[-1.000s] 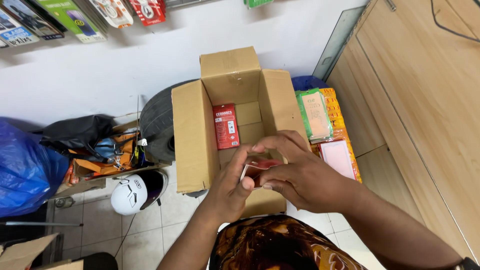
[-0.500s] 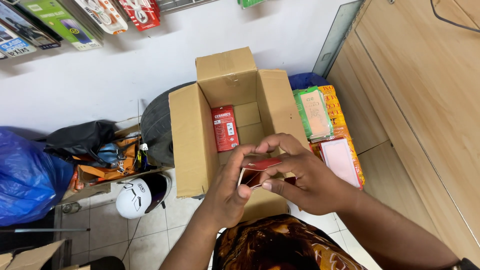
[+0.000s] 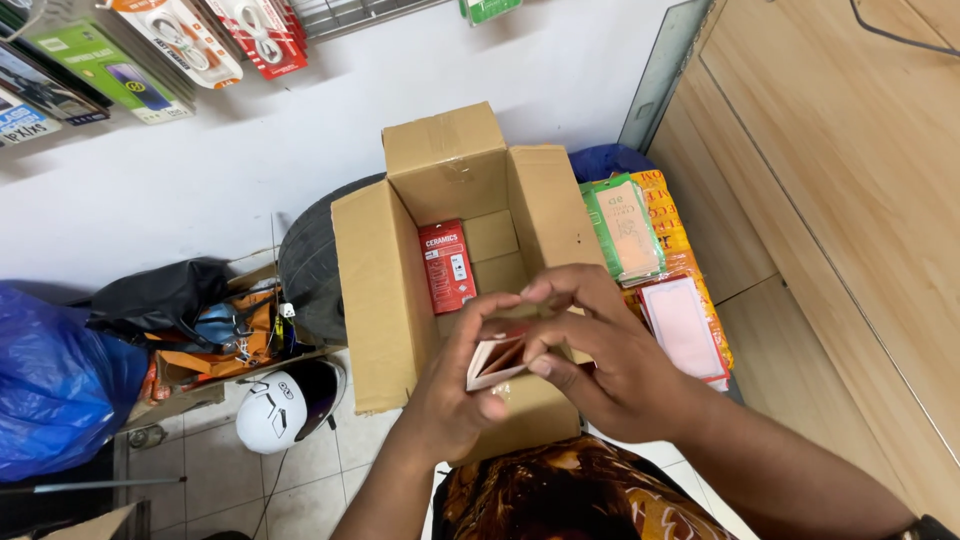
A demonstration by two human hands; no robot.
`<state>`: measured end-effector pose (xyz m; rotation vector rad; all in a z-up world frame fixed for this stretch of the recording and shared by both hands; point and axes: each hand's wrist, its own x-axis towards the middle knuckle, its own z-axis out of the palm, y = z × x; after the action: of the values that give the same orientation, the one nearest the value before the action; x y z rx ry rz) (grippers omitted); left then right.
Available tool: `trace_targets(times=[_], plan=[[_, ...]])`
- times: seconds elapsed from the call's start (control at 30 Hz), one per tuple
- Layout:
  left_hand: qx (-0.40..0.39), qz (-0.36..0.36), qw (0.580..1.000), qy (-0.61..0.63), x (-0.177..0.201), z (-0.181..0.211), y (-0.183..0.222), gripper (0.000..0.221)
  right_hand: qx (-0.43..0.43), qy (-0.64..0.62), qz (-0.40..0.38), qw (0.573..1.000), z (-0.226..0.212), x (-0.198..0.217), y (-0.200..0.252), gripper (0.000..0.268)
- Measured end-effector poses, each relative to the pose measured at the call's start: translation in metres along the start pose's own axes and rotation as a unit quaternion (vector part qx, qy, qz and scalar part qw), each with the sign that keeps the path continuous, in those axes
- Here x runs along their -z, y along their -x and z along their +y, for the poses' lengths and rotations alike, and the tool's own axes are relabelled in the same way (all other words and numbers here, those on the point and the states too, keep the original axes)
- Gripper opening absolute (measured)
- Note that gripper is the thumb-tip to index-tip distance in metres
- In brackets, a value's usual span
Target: The person is sorting through and inspecting mobile phone accessories, specifically screen protectors or cases, and placing them into or near a cardboard box on a sales floor.
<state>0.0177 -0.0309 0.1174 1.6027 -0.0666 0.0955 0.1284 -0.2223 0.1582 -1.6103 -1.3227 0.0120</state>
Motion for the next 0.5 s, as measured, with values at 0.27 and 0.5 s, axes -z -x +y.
trace_targets(times=[0.27,0.5], plan=[[0.036,-0.039,0.997,0.060,-0.002,0.002,-0.009,0.057,0.021,0.006,0.070,0.997,0.007,-0.003,0.010,0.003],[0.121,-0.059,0.987,-0.091,-0.004,0.004,-0.013,0.036,-0.004,-0.241,0.209,0.948,0.000,-0.008,-0.007,0.037]])
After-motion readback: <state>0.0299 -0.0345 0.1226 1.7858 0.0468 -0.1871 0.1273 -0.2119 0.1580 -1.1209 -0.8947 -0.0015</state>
